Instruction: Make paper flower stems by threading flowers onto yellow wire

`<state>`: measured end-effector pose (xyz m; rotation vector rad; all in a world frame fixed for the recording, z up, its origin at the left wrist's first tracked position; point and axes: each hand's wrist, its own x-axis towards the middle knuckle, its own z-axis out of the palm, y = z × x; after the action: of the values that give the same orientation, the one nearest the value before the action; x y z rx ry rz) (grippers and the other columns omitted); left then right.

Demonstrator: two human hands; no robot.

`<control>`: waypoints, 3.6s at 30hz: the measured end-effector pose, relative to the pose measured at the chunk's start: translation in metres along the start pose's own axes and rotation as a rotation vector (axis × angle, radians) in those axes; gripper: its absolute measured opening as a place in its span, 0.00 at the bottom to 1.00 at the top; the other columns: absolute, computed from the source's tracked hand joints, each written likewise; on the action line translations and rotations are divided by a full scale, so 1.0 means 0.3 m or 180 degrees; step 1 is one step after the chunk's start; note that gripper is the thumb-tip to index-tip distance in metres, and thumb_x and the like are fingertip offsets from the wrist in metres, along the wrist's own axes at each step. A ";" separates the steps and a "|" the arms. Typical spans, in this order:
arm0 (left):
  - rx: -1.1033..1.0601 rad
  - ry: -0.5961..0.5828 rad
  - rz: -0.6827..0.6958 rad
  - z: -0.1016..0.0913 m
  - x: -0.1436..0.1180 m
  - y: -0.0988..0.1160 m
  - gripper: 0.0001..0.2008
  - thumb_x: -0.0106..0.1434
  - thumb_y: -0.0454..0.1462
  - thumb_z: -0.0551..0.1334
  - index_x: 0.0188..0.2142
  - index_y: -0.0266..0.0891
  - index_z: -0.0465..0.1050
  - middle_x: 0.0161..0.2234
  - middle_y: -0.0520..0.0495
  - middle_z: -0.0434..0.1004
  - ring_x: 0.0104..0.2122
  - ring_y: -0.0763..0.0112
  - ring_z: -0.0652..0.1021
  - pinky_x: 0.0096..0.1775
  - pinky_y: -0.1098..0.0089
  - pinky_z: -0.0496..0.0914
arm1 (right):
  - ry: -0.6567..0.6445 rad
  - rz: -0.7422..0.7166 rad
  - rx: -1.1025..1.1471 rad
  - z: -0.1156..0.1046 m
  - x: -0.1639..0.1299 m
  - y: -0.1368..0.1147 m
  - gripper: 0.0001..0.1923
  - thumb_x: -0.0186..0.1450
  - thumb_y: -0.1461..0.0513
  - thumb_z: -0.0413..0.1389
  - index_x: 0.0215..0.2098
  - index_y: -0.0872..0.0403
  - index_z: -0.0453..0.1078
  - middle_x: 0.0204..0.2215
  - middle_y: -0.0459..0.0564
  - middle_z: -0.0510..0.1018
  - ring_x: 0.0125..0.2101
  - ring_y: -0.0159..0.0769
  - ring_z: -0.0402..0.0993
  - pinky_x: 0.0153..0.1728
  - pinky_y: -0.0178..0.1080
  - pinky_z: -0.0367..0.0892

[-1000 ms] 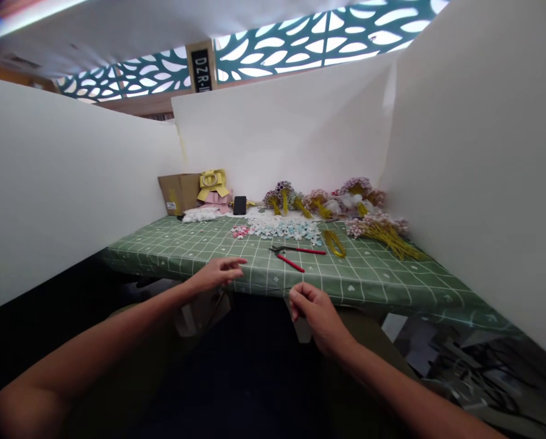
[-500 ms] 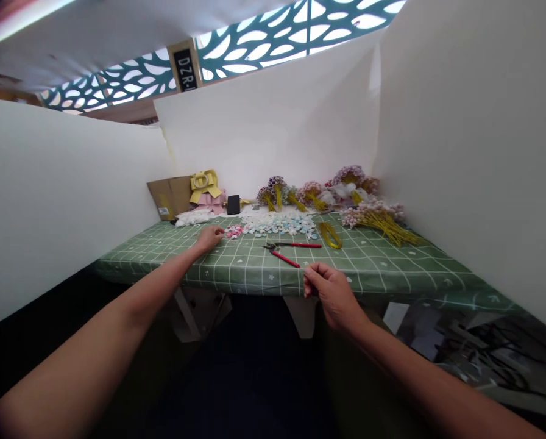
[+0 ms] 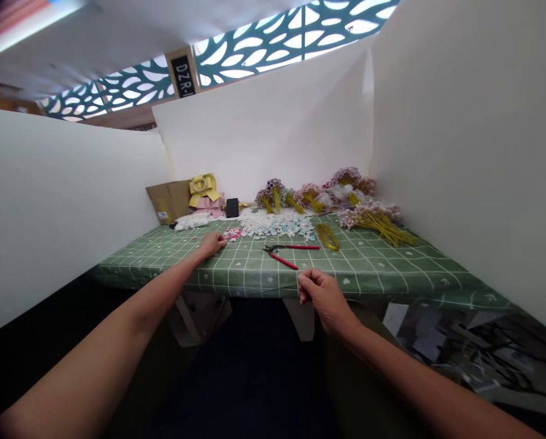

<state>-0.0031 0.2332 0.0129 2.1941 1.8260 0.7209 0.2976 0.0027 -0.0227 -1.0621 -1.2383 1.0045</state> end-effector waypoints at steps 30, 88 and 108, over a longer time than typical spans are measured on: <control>-0.3282 0.1010 0.1266 -0.410 -0.671 0.079 0.11 0.52 0.33 0.68 0.32 0.36 0.68 0.25 0.55 0.71 0.20 0.81 0.72 0.23 0.77 0.69 | -0.1247 -0.0565 -0.0598 0.174 -0.096 -0.125 0.15 0.68 0.53 0.51 0.28 0.53 0.63 0.20 0.43 0.66 0.24 0.31 0.61 0.29 0.36 0.57; -0.3197 0.0894 0.1320 -0.384 -0.672 0.081 0.12 0.51 0.32 0.69 0.32 0.36 0.66 0.26 0.55 0.70 0.20 0.82 0.72 0.22 0.79 0.68 | -0.1297 -0.0489 -0.0427 0.183 -0.092 -0.110 0.14 0.68 0.54 0.52 0.28 0.54 0.63 0.19 0.42 0.65 0.23 0.29 0.60 0.29 0.35 0.56; -0.3585 -0.0493 0.0609 -0.095 -0.791 0.266 0.16 0.52 0.40 0.70 0.31 0.37 0.63 0.24 0.56 0.69 0.20 0.81 0.68 0.22 0.77 0.64 | -0.0933 -0.0500 -0.0246 0.325 -0.145 -0.129 0.16 0.65 0.53 0.53 0.26 0.54 0.63 0.18 0.42 0.66 0.22 0.29 0.61 0.28 0.34 0.58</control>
<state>0.0241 -0.0172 0.0163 1.5544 0.7578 1.1787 0.1977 -0.0416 0.0084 -0.8808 -1.5845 1.0215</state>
